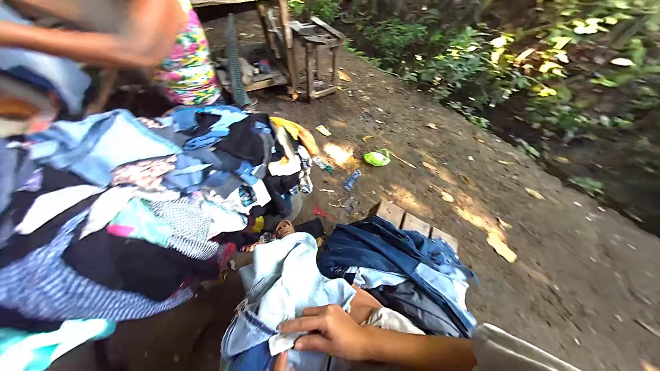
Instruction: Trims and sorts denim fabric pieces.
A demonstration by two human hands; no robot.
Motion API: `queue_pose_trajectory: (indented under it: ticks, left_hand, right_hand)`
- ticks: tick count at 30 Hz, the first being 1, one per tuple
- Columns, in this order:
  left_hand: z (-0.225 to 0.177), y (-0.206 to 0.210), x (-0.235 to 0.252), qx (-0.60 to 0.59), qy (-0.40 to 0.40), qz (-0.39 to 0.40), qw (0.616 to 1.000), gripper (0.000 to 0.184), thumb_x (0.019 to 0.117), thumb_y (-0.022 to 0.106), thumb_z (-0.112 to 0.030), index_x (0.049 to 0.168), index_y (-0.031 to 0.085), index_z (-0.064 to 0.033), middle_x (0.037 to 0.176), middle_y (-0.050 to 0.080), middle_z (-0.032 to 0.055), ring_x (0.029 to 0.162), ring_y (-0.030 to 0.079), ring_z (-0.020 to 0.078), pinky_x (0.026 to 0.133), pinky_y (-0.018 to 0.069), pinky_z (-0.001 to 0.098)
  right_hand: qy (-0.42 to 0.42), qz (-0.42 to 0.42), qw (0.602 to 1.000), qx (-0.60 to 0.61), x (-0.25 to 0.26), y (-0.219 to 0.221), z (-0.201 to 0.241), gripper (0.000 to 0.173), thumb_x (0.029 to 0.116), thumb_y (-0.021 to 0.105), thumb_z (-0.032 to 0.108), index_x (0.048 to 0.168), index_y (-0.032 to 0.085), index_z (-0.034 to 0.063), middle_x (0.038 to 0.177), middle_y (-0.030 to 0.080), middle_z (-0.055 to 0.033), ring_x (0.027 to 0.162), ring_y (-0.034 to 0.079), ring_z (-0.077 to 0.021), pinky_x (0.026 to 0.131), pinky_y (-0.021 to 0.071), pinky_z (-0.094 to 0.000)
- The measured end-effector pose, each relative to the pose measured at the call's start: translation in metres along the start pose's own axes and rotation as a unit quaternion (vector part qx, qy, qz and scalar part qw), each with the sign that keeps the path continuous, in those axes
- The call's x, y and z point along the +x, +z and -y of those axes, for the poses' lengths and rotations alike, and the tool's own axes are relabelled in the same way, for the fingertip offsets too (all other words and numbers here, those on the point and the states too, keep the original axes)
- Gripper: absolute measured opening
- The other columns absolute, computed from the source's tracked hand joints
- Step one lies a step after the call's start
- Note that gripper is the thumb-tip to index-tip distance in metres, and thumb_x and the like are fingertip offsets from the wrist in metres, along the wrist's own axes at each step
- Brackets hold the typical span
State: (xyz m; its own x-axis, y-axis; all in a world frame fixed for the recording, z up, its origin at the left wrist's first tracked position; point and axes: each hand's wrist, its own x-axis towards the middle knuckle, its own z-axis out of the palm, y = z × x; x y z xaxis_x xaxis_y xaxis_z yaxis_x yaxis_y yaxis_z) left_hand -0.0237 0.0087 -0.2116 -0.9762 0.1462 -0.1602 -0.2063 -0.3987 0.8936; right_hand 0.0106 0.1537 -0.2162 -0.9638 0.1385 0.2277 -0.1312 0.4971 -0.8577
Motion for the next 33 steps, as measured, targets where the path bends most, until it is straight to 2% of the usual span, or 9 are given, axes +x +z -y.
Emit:
queue_pose_trajectory:
  ticks: [4,7,13,19,24,27,29,31,33]
  left_hand:
    - [0.01,0.006,0.001,0.06,-0.059,-0.065,0.994,0.024,0.0913,0.053,0.006,0.115,0.053,0.0096,0.097,0.067,0.0016,0.092,0.065,0.0019,0.086,0.0566,0.0258]
    - [0.013,0.014,-0.001,0.061,-0.077,-0.083,0.992,0.027,0.0919,0.059,0.004,0.117,0.057,0.0139,0.104,0.068,0.0099,0.097,0.065,0.0071,0.091,0.0548,0.0284]
    - [0.003,0.03,0.0,0.061,-0.093,-0.087,0.99,0.026,0.0967,0.054,0.003,0.121,0.056,0.0134,0.108,0.067,0.0125,0.101,0.063,0.0075,0.094,0.0526,0.0278]
    - [-0.001,0.033,0.0,0.058,-0.109,-0.074,0.99,0.024,0.096,0.059,0.0,0.118,0.061,0.0093,0.107,0.069,0.0109,0.102,0.065,0.0097,0.094,0.0541,0.0308]
    - [0.008,0.035,-0.004,0.168,-0.011,-0.04,0.985,0.03,0.0945,0.065,-0.003,0.121,0.063,0.0115,0.114,0.069,0.0158,0.111,0.064,0.0097,0.102,0.0505,0.0284]
    - [0.009,0.038,-0.001,0.304,0.011,0.019,0.952,0.028,0.0988,0.062,-0.01,0.117,0.067,0.0115,0.107,0.071,0.0207,0.103,0.068,0.0168,0.097,0.0539,0.0334]
    - [-0.002,0.017,0.003,0.386,-0.001,0.158,0.909,0.03,0.0979,0.066,-0.017,0.114,0.07,0.0074,0.104,0.074,0.0177,0.1,0.072,0.0205,0.096,0.0563,0.0397]
    - [-0.031,-0.024,0.02,0.461,-0.001,0.339,0.82,0.029,0.0975,0.068,-0.022,0.116,0.074,-0.0009,0.106,0.076,0.0121,0.101,0.073,0.0219,0.097,0.0563,0.0452]
    - [-0.089,-0.042,0.038,0.524,0.101,0.311,0.786,0.023,0.0993,0.065,-0.024,0.109,0.075,-0.0052,0.094,0.075,0.0096,0.086,0.073,0.0223,0.079,0.0589,0.0486]
  right_hand:
    - [0.021,0.025,0.997,0.068,-0.002,-0.004,-0.011,0.035,0.1013,0.063,0.027,0.134,0.07,0.0157,0.115,0.074,-0.0119,0.099,0.072,-0.0234,0.089,0.0575,-0.0465]
    - [0.015,0.059,0.99,0.127,-0.003,-0.006,-0.025,0.039,0.1026,0.059,0.02,0.137,0.064,0.0029,0.134,0.068,-0.0112,0.122,0.065,-0.0155,0.108,0.0501,-0.037]
    - [-0.011,0.068,0.994,0.082,-0.007,-0.019,-0.018,0.047,0.1039,0.058,0.024,0.14,0.057,-0.0068,0.13,0.066,-0.0237,0.116,0.067,-0.0261,0.105,0.0505,-0.0431]
    - [-0.001,0.064,0.995,0.074,-0.01,-0.02,-0.028,0.049,0.1044,0.058,0.025,0.144,0.054,-0.0032,0.124,0.068,-0.0225,0.098,0.07,-0.0222,0.091,0.056,-0.0422]
    - [-0.019,0.048,0.997,0.051,-0.003,-0.022,-0.038,0.04,0.1037,0.058,0.023,0.136,0.064,-0.0002,0.11,0.072,-0.0205,0.094,0.07,-0.026,0.088,0.0568,-0.0432]
    - [-0.006,0.031,0.993,0.11,-0.001,-0.021,-0.046,0.039,0.1028,0.057,0.017,0.134,0.063,-0.0053,0.123,0.07,-0.0193,0.111,0.069,-0.018,0.102,0.0524,-0.0345]
    - [0.03,0.028,0.981,0.191,0.002,-0.026,-0.042,0.04,0.1021,0.055,0.01,0.136,0.058,-0.0103,0.136,0.065,-0.0175,0.125,0.062,-0.0105,0.111,0.0461,-0.0282]
    - [0.048,0.017,0.975,0.218,0.004,-0.034,-0.039,0.04,0.1015,0.055,0.008,0.136,0.058,-0.0105,0.137,0.064,-0.0142,0.123,0.062,-0.0054,0.108,0.0471,-0.0247]
    - [0.045,0.004,0.976,0.215,0.008,-0.037,-0.043,0.04,0.1015,0.056,0.012,0.136,0.06,-0.0069,0.134,0.067,-0.0099,0.115,0.064,-0.0016,0.102,0.05,-0.0225]
